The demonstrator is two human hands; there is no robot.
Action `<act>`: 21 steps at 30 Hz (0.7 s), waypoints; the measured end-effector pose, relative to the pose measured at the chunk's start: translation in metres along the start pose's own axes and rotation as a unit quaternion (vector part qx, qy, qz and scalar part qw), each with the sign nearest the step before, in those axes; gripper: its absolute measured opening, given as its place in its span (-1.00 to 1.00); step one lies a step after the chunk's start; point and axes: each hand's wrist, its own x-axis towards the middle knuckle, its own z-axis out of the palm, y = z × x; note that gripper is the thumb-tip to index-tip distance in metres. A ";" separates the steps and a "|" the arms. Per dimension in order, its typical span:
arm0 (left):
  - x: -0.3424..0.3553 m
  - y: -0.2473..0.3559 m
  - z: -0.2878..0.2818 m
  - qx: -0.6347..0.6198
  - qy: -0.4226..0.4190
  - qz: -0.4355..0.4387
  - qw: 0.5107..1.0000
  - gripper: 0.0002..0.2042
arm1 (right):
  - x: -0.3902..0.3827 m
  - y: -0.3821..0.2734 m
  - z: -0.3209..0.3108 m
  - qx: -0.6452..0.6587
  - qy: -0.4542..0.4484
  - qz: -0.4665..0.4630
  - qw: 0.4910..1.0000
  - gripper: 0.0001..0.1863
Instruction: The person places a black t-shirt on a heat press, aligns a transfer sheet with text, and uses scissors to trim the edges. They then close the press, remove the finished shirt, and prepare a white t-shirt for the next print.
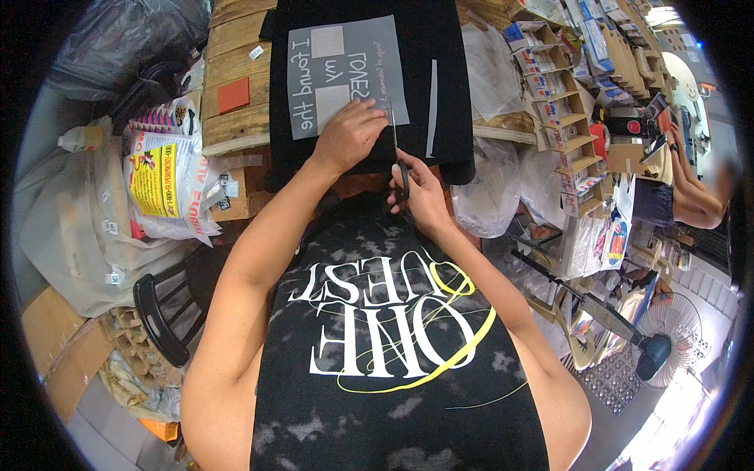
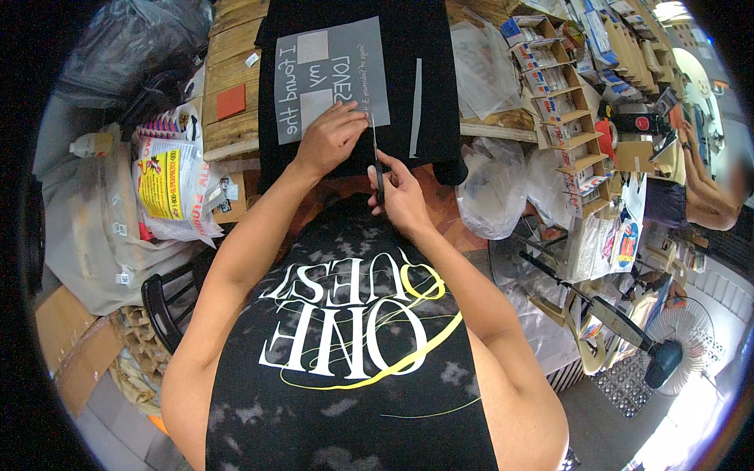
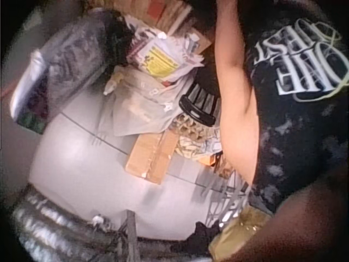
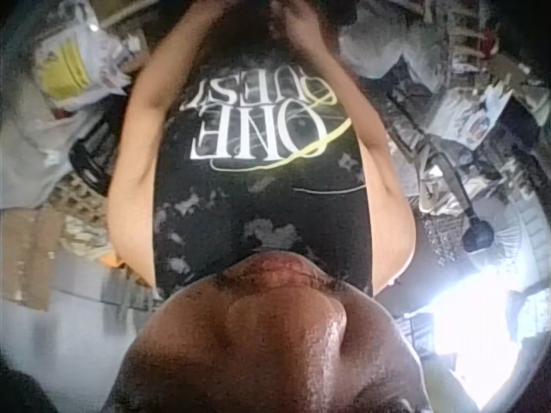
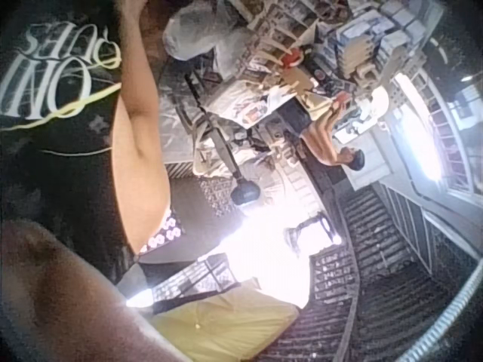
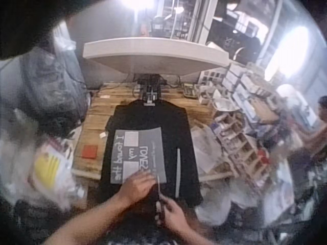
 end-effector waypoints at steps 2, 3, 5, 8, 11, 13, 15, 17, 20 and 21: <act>0.000 0.000 0.001 0.005 0.003 0.002 1.000 -0.85 | -0.001 0.001 0.000 0.002 -0.003 -0.008 1.000 -0.43; 0.000 0.001 0.001 0.008 0.002 0.003 1.000 -0.85 | -0.002 0.002 0.000 -0.007 0.000 -0.001 1.000 -0.44; 0.001 0.001 0.000 0.003 0.004 0.005 1.000 -0.85 | -0.004 0.002 0.002 -0.027 0.006 0.005 1.000 -0.46; 0.002 0.004 -0.003 0.006 0.001 0.006 1.000 -0.84 | -0.007 -0.001 0.004 -0.035 0.021 0.018 0.999 -0.48; 0.002 0.010 -0.008 -0.003 0.002 0.013 1.000 -0.83 | -0.003 -0.009 0.006 -0.028 0.024 0.013 0.999 -0.49; 0.002 0.014 -0.012 -0.012 0.006 0.018 1.000 -0.83 | 0.004 -0.015 0.007 -0.014 0.034 0.006 0.999 -0.48; 0.001 0.019 -0.015 -0.018 0.013 0.021 1.000 -0.83 | 0.010 -0.019 0.007 -0.001 0.035 0.002 0.999 -0.48; 0.002 0.022 -0.017 -0.022 0.018 0.022 0.999 -0.83 | 0.013 -0.021 0.007 0.007 0.032 -0.005 0.999 -0.48; 0.002 0.027 -0.020 -0.038 0.023 0.013 0.999 -0.83 | 0.012 -0.020 0.008 -0.025 0.040 0.012 0.999 -0.46; 0.003 0.028 -0.021 -0.044 0.023 0.008 0.999 -0.83 | 0.012 -0.020 0.009 -0.022 0.039 0.005 0.999 -0.47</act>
